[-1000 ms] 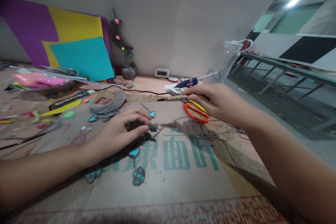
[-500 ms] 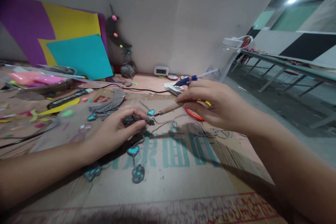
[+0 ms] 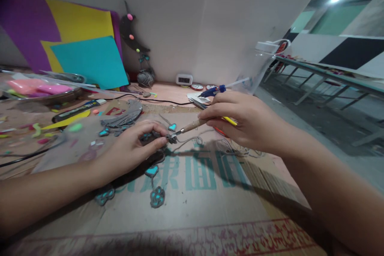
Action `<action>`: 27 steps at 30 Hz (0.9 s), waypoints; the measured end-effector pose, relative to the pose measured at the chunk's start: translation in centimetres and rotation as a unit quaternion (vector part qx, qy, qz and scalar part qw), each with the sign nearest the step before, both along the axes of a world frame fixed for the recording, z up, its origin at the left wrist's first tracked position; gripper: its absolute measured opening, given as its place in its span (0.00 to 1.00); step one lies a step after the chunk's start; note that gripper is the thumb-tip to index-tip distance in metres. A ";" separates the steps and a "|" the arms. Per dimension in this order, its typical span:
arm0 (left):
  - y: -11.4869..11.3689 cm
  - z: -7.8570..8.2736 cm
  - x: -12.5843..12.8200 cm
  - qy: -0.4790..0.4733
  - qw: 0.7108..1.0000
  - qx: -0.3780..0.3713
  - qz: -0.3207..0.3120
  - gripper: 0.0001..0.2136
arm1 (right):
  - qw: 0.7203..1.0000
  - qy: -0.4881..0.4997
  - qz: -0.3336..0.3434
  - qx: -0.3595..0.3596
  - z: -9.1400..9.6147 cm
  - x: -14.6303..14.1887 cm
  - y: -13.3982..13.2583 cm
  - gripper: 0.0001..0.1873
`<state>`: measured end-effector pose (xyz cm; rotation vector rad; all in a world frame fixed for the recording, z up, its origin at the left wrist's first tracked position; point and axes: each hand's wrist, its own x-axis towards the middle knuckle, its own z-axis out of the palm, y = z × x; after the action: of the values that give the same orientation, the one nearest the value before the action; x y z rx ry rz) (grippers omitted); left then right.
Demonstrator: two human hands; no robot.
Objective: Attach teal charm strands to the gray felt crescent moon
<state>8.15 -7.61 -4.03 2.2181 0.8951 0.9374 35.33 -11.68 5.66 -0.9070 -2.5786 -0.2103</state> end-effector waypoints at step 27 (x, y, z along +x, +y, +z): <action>0.1 -0.3 0.1 0.018 1.000 -0.015 0.014 0.06 | 0.964 0.079 -0.248 -0.062 -5.2 -0.2 3.7 0.16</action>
<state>8.30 -7.50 -4.30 2.2095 0.9540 0.8935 35.08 -8.02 0.45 -1.5414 -2.1966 -0.1080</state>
